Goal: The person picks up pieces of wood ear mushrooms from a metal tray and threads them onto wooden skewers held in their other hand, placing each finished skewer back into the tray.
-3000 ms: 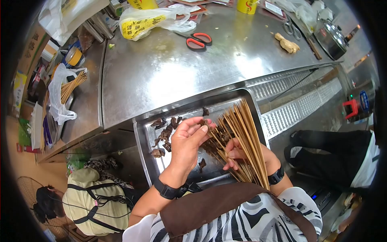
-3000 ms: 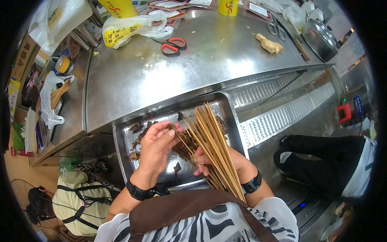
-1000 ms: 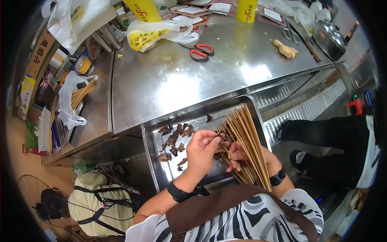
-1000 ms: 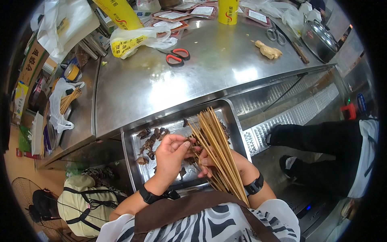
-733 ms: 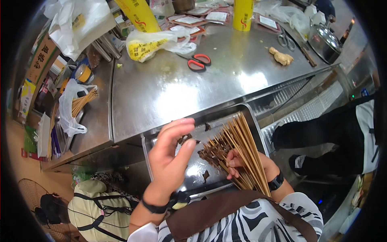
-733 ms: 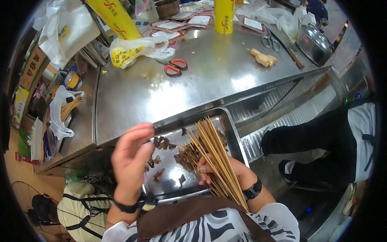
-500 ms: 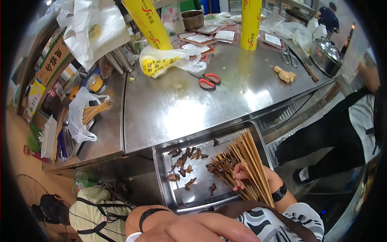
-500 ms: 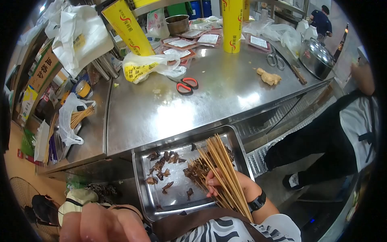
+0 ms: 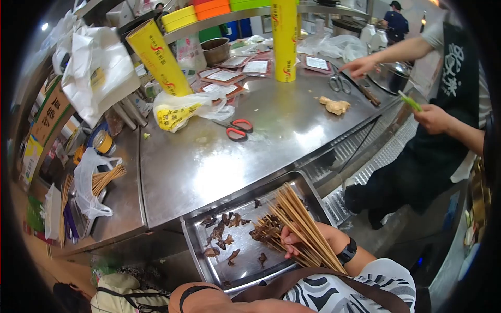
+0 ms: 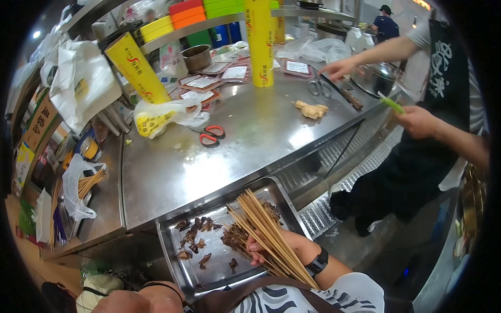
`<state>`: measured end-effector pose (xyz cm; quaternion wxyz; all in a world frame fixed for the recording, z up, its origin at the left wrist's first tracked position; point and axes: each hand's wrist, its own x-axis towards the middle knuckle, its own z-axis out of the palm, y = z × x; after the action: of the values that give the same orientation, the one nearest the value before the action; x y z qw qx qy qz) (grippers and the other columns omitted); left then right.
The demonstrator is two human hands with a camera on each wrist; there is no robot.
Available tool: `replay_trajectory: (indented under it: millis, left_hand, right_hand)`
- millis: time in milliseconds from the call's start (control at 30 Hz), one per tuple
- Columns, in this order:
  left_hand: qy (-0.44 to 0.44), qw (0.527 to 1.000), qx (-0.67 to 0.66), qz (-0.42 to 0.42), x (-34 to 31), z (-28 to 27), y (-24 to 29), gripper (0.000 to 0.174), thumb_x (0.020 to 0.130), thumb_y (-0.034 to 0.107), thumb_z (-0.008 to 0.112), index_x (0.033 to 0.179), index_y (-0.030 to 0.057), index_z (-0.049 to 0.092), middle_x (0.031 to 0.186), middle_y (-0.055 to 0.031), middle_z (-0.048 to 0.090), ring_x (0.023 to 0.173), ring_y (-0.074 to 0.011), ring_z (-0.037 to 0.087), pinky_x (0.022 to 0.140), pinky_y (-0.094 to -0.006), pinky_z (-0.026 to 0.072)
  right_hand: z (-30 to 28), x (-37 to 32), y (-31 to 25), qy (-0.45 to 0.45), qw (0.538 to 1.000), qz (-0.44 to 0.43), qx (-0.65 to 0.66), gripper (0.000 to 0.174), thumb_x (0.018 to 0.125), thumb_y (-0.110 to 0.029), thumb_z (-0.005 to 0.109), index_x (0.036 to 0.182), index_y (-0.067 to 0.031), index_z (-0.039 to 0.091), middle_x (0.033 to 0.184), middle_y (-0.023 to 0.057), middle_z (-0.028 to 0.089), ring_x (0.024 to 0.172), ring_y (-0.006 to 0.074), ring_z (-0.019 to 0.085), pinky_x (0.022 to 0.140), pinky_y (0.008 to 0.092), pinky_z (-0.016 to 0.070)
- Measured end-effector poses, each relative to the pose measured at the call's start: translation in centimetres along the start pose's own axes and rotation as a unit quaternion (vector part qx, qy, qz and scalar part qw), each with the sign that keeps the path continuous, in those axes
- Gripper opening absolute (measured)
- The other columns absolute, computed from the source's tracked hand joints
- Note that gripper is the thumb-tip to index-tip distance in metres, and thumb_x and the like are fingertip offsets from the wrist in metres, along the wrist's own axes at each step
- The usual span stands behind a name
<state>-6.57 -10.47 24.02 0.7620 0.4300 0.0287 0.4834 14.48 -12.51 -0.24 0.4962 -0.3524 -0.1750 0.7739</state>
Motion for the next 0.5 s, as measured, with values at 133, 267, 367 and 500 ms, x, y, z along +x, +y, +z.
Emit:
replay_trajectory:
  millis: [133,267,367,500]
  left_hand:
    - [-0.103,0.969,-0.031,0.221,2.2,-2.6,-4.7,0.012,0.091,0.010,0.063,0.080,0.0117,0.066,0.083,0.0056,0.065,0.085,-0.0158,0.058,0.086,-0.0472,0.0481]
    - [-0.186,0.960,0.188,0.094,3.5,-7.7,-4.2,0.004,0.091,0.006,0.064,0.088,0.0074,0.064,0.085,-0.0062,0.064,0.069,-0.0166,0.059,0.066,-0.0313,0.0532]
    - [-0.179,0.896,0.340,-0.221,4.2,-12.7,-7.1,0.009,0.083,-0.007,0.064,0.091,-0.0028,0.065,0.097,-0.0135,0.064,0.077,-0.0191,0.066,0.072,-0.0303,0.0540]
    - [-0.178,0.846,0.432,-0.256,3.0,-17.5,-12.6,0.012,0.085,-0.002,0.067,0.096,-0.0037,0.066,0.094,-0.0107,0.065,0.084,-0.0150,0.066,0.075,-0.0266,0.0526]
  right_hand:
    - [-0.6,0.4,0.6,-0.028,0.999,-0.019,-0.004,0.021,0.091,-0.015,0.067,0.096,0.0033,0.060,0.076,0.0103,0.063,0.067,0.0163,0.064,0.082,0.0368,0.0578]
    - [-0.1,0.0,0.2,-0.008,1.000,-0.005,-0.007,0.018,0.092,-0.012,0.066,0.099,0.0017,0.057,0.081,0.0069,0.059,0.071,0.0144,0.062,0.079,0.0336,0.0572]
    - [0.1,-0.1,0.3,-0.005,0.999,-0.041,-0.030,0.023,0.087,-0.017,0.072,0.094,-0.0006,0.058,0.081,0.0053,0.058,0.072,0.0138,0.061,0.072,0.0289,0.0553]
    - [-0.3,0.0,-0.5,-0.007,0.991,-0.070,-0.118,0.026,0.083,-0.023,0.077,0.090,-0.0028,0.061,0.079,0.0031,0.059,0.070,0.0117,0.058,0.062,0.0253,0.0477]
